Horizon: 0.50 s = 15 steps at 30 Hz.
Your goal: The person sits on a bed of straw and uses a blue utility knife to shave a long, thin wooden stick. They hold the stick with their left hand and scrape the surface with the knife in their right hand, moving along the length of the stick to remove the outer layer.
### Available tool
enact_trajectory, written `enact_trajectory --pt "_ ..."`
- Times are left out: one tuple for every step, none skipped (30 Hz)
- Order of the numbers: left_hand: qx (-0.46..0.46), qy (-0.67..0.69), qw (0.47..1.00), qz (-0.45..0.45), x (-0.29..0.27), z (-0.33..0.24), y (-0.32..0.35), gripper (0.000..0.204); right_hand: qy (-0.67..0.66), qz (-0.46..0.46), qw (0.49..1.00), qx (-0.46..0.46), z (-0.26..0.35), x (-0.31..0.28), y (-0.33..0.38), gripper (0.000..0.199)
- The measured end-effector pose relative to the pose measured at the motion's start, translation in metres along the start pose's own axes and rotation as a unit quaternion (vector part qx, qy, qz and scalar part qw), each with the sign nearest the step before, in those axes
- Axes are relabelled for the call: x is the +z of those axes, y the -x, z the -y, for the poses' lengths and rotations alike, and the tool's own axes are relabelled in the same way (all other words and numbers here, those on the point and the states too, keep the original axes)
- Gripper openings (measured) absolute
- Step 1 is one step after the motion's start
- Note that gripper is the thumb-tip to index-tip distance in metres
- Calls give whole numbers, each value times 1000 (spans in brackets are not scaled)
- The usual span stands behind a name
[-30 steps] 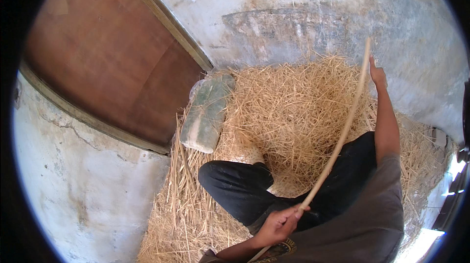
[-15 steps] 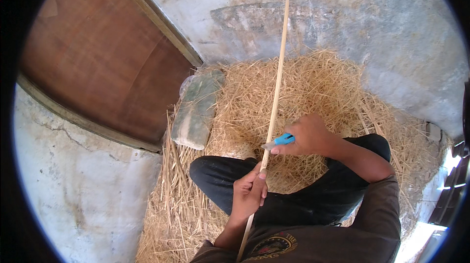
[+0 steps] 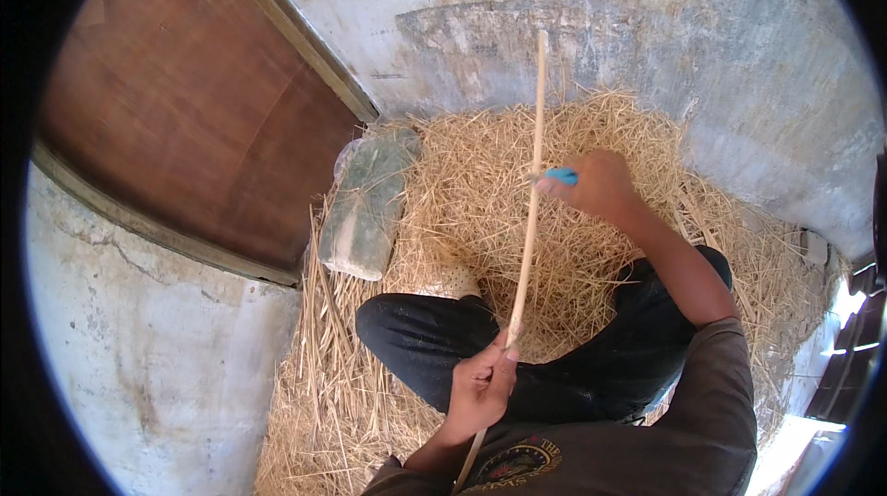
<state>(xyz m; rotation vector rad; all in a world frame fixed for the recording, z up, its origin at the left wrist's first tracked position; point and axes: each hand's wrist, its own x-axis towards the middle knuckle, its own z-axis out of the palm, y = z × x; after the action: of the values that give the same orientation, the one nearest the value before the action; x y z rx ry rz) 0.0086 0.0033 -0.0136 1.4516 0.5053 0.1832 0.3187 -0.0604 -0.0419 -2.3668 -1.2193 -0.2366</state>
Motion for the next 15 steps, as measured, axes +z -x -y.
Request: enact_trajectory --pt "7 8 1000 13 -2 6 0 34 6 11 999 44 -12 1 -7 69" --pt "-7 3 1000 16 0 3 4 34 11 30 996 78 -20 4 -12 69" --pt "-20 -1 1000 20 4 -3 10 34 16 48 992 112 -28 7 -18 69" --pt "-33 -5 999 23 6 -5 14 34 -6 24 985 170 -48 10 -29 72" --pt "-22 -34 998 39 7 3 23 34 -30 4 973 228 -73 11 -40 76" --pt "-24 -28 997 63 7 4 27 34 -55 -24 956 288 -102 -2 -46 76" --pt "-25 -25 996 80 6 5 31 34 -86 -52 934 342 -125 -9 -49 76" --pt "-22 -24 995 95 5 3 34 34 -54 -60 937 340 -135 -21 -47 75" --pt "-49 -13 996 76 6 0 33 33 -22 -69 939 337 -139 -31 -47 74" --pt "-36 -24 997 61 4 4 30 33 -53 -81 935 340 -136 -28 -50 71" --pt "-24 -30 998 48 3 14 27 33 -78 -90 931 344 -131 -25 -49 67" --pt "-16 -34 999 37 4 17 24 33 -101 -97 927 349 -120 -24 -44 64" --pt "-13 -45 999 25 5 14 19 34 -103 -62 941 316 -104 -20 -39 65" --pt "-7 -37 999 14 4 13 14 34 -105 -28 953 283 -76 -17 -32 67" --pt "0 -33 999 2 2 13 9 34 -79 16 969 233 -51 -12 -21 67"
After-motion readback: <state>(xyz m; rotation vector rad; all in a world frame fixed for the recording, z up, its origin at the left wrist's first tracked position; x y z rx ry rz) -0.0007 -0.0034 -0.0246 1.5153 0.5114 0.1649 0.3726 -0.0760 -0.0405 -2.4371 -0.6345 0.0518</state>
